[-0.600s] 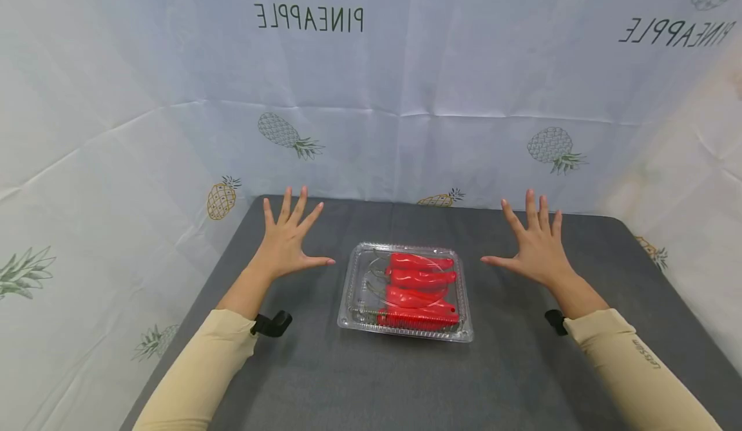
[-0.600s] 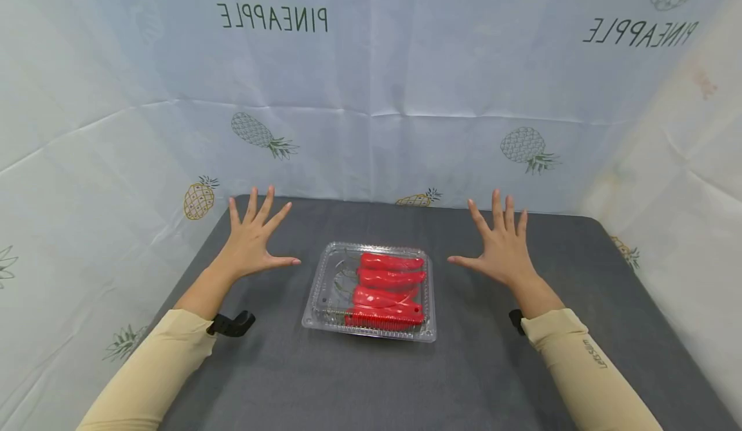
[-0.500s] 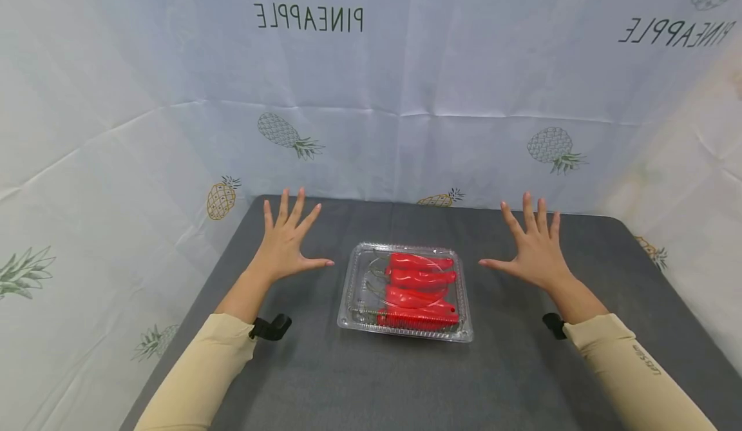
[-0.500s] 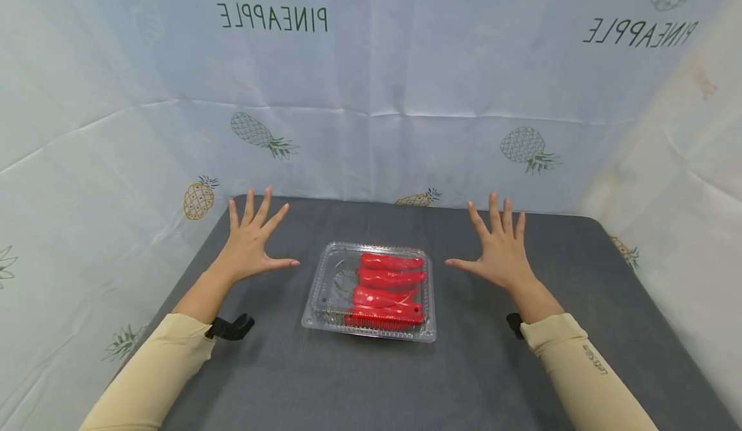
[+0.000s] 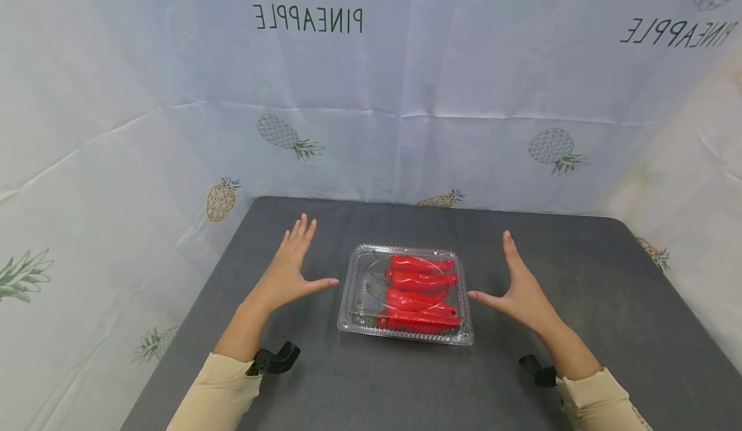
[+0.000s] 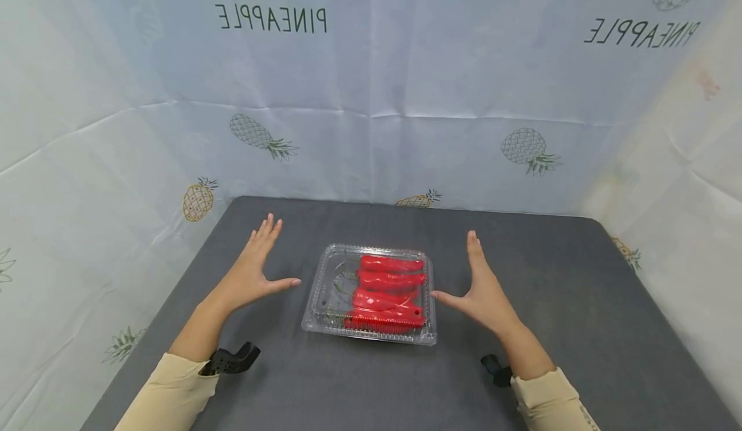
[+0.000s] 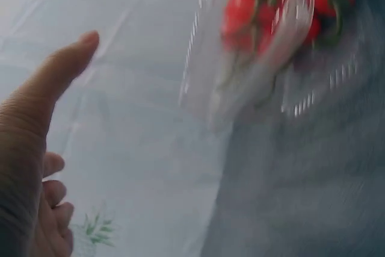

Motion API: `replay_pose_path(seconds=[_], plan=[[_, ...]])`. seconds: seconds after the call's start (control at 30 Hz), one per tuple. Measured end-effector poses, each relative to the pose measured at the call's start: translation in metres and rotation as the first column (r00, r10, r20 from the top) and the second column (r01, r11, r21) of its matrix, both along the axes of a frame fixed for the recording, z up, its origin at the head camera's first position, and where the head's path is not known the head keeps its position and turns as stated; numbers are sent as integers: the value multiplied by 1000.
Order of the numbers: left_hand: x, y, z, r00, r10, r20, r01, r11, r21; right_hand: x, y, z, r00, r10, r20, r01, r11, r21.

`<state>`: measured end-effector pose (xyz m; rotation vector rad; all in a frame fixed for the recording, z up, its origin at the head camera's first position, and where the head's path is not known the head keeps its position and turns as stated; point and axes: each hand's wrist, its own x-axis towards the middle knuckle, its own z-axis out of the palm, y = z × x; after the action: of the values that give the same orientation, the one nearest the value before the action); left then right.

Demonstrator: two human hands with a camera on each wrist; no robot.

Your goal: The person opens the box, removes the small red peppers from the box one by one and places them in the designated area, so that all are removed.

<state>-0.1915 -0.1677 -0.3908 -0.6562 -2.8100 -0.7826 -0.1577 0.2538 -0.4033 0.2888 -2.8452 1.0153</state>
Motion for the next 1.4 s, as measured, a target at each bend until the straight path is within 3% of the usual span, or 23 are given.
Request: replay_pose_path(seconds=[0.1,0.23,0.4,0.5,0.7,0.93,1.1,1.4], plan=[[11,6,-5,997,-5,77,-2,996,88,14,-9,-7,999,-5,38,7,999,-46],[25,13,-14,993,-4,117,-19,980,197,28,-21,-18,999,9,53,-2,992,-124],[42,21,-28,985,-4,170,-56,937,344,37,-34,-28,997,27,69,-12,978,-210],[49,26,-41,986,-15,167,-56,910,410,40,-41,-34,996,27,82,-7,970,-241],[55,35,-60,994,-15,106,-41,864,501,45,-47,-46,997,2,77,22,952,-306],[58,42,-73,997,2,82,-49,816,577,52,-52,-55,996,-20,90,52,926,-375],[61,49,-80,994,-24,107,-43,807,589,53,-56,-63,998,-10,64,36,913,-406],[64,61,-92,993,-78,92,3,781,624,55,-57,-78,999,16,51,5,925,-380]])
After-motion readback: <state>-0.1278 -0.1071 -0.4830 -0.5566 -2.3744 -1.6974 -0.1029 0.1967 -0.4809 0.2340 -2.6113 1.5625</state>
